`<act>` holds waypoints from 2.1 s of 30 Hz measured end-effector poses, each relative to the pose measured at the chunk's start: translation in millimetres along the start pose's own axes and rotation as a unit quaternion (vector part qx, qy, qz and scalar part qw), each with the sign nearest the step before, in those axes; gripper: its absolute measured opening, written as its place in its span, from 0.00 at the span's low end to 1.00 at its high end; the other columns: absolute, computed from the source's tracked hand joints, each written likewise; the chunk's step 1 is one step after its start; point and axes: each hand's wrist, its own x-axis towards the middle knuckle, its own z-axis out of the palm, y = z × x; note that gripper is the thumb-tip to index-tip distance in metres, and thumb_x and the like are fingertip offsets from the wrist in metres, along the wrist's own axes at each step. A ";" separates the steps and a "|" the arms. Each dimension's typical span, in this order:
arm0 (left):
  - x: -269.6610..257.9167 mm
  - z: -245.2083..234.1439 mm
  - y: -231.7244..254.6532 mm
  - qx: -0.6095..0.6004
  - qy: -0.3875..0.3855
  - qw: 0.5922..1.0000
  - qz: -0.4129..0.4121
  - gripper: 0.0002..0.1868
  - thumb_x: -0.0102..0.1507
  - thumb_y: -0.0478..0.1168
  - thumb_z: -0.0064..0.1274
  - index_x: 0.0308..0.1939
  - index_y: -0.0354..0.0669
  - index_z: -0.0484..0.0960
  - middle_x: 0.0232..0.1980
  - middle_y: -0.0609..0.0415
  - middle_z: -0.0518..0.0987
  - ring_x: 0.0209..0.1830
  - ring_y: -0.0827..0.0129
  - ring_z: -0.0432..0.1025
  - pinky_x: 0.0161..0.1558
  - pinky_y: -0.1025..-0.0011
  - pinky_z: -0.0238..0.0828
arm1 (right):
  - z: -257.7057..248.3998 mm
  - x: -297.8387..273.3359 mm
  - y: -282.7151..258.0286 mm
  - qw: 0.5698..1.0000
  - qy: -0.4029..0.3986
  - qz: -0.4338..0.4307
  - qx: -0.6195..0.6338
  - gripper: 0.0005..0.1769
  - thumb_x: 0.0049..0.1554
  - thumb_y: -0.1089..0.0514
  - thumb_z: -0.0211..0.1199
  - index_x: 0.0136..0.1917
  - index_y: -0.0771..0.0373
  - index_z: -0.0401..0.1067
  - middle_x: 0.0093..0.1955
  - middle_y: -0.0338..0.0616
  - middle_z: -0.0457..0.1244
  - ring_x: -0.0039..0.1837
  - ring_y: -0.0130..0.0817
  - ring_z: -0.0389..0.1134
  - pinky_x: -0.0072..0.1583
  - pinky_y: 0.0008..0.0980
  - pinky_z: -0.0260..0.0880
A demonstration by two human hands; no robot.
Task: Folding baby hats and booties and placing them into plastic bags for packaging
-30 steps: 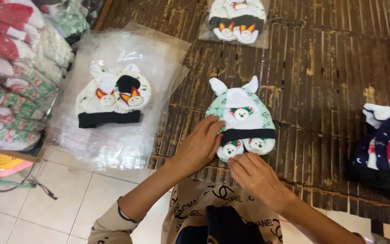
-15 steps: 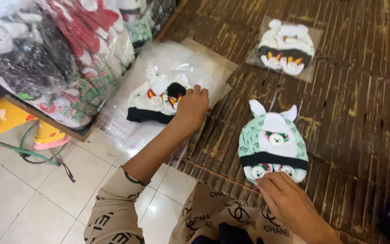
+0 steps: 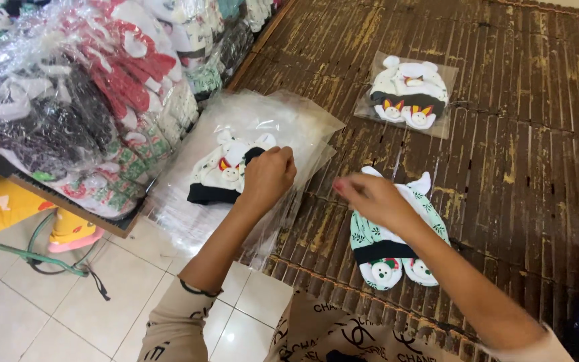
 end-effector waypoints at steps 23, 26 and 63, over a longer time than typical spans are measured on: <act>-29.0 -31.2 51.1 -0.173 0.251 0.940 0.150 0.35 0.66 0.59 0.47 0.68 0.39 0.67 0.63 0.41 0.71 0.62 0.40 0.64 0.65 0.50 0.58 | -111.4 51.9 38.0 0.810 0.177 -0.048 0.557 0.14 0.66 0.43 0.49 0.40 0.43 0.66 0.62 0.51 0.71 0.50 0.42 0.78 0.44 0.27 0.77; -46.9 -27.4 103.3 -0.199 0.271 0.903 0.268 0.48 0.58 0.73 0.50 0.69 0.45 0.64 0.75 0.47 0.62 0.78 0.42 0.49 0.76 0.40 0.38 | -116.7 21.9 30.4 0.807 0.188 0.015 0.559 0.17 0.63 0.43 0.52 0.34 0.45 0.66 0.59 0.49 0.73 0.42 0.29 0.75 0.40 0.22 0.74; -0.6 20.3 133.0 -0.315 -0.036 0.939 0.136 0.09 0.57 0.33 0.64 0.38 0.52 0.89 0.34 0.52 0.83 0.38 0.51 0.80 0.41 0.61 0.79 | -57.8 -181.7 122.6 0.957 0.222 0.182 -0.030 0.24 0.63 0.52 0.59 0.68 0.64 0.61 0.57 0.73 0.67 0.46 0.68 0.72 0.51 0.64 0.65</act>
